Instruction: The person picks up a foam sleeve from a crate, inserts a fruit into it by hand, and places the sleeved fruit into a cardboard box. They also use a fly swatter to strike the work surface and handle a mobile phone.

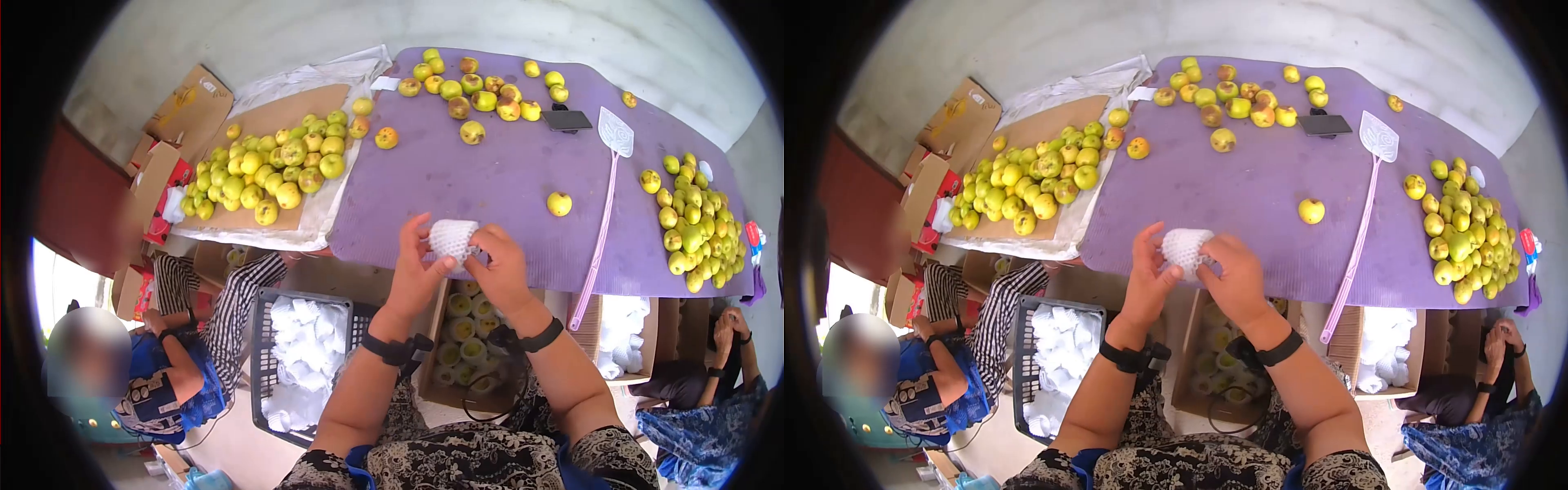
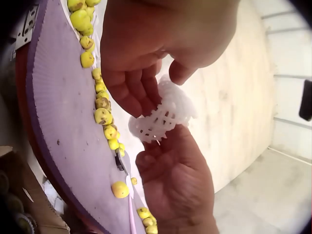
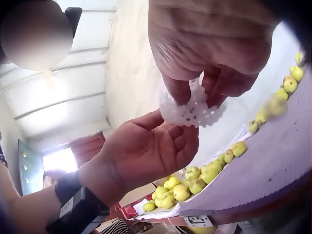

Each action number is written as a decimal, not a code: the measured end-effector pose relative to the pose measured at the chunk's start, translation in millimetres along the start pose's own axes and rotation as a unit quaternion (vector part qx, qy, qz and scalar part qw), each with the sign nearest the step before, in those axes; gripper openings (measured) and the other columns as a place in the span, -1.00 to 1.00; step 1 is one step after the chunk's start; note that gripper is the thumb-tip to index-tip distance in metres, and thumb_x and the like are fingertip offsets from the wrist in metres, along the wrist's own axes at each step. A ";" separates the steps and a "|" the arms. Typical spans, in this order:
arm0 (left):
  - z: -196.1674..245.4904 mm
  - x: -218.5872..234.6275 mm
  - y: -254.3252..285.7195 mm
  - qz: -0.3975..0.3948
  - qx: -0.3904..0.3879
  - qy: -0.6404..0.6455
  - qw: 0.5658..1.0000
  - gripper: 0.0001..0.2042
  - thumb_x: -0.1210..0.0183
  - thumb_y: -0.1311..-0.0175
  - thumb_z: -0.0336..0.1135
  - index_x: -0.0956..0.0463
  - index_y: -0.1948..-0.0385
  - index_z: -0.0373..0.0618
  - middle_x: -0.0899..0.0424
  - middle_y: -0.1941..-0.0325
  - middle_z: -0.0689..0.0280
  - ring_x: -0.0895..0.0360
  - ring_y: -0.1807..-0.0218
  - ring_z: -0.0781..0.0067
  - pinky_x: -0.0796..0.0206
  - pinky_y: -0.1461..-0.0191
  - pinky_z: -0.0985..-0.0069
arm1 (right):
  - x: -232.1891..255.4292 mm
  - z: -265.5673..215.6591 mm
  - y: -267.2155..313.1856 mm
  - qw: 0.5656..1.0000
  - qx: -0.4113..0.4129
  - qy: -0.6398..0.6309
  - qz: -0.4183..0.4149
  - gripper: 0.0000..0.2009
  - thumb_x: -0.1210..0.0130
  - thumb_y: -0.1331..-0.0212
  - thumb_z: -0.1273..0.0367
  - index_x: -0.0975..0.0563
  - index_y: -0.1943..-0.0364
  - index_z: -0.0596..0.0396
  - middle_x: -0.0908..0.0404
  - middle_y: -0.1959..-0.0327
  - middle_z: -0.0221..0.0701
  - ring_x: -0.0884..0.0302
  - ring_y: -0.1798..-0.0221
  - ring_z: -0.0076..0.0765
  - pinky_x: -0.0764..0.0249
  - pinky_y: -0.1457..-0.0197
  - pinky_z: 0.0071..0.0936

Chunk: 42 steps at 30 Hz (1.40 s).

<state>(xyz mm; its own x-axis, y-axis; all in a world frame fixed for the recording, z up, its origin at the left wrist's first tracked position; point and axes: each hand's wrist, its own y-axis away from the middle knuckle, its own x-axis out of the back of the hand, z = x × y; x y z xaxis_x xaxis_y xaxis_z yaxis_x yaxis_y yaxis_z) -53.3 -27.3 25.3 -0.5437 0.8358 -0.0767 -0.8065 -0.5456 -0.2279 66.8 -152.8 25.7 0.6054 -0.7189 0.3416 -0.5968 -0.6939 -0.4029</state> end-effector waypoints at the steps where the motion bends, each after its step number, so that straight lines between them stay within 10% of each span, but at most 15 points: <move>1: -6.2 -4.6 -0.3 -0.004 0.002 0.005 1.000 -0.38 -0.26 -0.26 -0.33 -0.11 -0.30 -0.05 -0.43 -0.10 0.19 -0.45 -0.11 0.41 -0.44 -0.05 0.44 | 2.2 3.7 0.3 0.999 0.022 0.041 0.005 -0.77 -0.28 0.04 0.50 -0.55 0.24 0.11 -0.53 0.26 -0.32 -0.52 0.27 -0.15 -0.43 0.23 -0.38; 3: -15.3 -10.1 0.9 0.011 -0.032 -0.188 0.982 -0.51 -0.25 -0.26 -0.30 -0.31 -0.21 -0.08 -0.34 -0.20 0.25 -0.39 -0.16 0.43 -0.41 -0.09 0.44 | 4.9 9.5 2.2 0.996 0.038 0.084 0.008 -0.79 -0.27 0.06 0.51 -0.55 0.30 0.11 -0.51 0.28 -0.30 -0.52 0.25 -0.09 -0.45 0.20 -0.33; 7: -44.5 -5.8 -9.7 0.017 -0.050 -0.180 0.982 -0.69 -0.25 -0.24 -0.36 -0.51 -0.03 -0.08 -0.40 -0.09 0.18 -0.46 -0.07 0.36 -0.45 0.01 0.48 | 6.8 22.5 4.3 0.996 0.039 0.073 0.043 -0.82 -0.26 0.04 0.51 -0.54 0.31 0.14 -0.53 0.13 -0.26 -0.53 0.11 -0.07 -0.47 0.08 -0.32; 12: -64.1 -3.6 -16.7 0.008 0.156 0.150 0.976 -0.79 -0.17 -0.31 -0.42 -0.54 0.07 -0.23 -0.56 -0.04 0.23 -0.52 -0.04 0.39 -0.42 -0.08 0.45 | 16.4 31.9 3.6 0.996 0.006 0.023 0.084 -0.83 -0.22 0.02 0.54 -0.52 0.30 0.15 -0.51 -0.02 -0.19 -0.51 -0.03 -0.06 -0.45 -0.05 -0.32; 24: -57.0 -5.6 -14.8 -0.050 0.131 0.441 0.886 -0.63 -0.14 -0.36 -0.34 -0.36 -0.15 -0.22 -0.53 -0.19 0.19 -0.47 -0.23 0.29 -0.30 -0.33 0.26 | 10.9 42.8 4.3 0.979 -0.054 -0.179 0.086 -0.78 -0.15 0.03 0.65 -0.49 0.27 0.15 -0.48 0.01 -0.30 -0.49 -0.03 -0.31 -0.42 -0.11 -0.44; 35: -63.9 2.6 -10.4 -0.044 0.112 0.381 0.917 -0.84 -0.09 -0.37 -0.41 -0.48 0.07 -0.14 -0.61 -0.05 0.22 -0.54 -0.12 0.32 -0.36 -0.25 0.29 | 11.6 45.9 6.4 0.985 -0.060 -0.160 -0.023 -0.59 -0.33 0.00 0.42 -0.43 0.05 0.09 -0.32 -0.17 -0.28 -0.32 -0.19 -0.30 -0.41 -0.13 -0.38; 42: -58.4 3.8 -14.3 0.020 0.066 0.295 0.953 -0.90 -0.10 -0.29 -0.55 -0.41 0.26 -0.12 -0.58 -0.04 0.20 -0.52 -0.09 0.39 -0.34 -0.23 0.35 | 6.1 17.0 1.6 0.980 -0.115 -0.153 0.054 -0.70 -0.28 -0.07 0.42 -0.50 0.10 0.13 -0.35 -0.16 -0.25 -0.37 -0.19 -0.21 -0.39 -0.18 -0.36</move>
<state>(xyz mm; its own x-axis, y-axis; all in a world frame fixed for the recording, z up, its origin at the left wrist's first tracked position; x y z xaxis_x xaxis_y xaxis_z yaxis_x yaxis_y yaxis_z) -30.3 -12.7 -28.5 -0.3806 0.6823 -0.6242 -0.8314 -0.5480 -0.0920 78.5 -157.7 12.6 0.6402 -0.7678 0.0232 -0.7482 -0.6301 -0.2080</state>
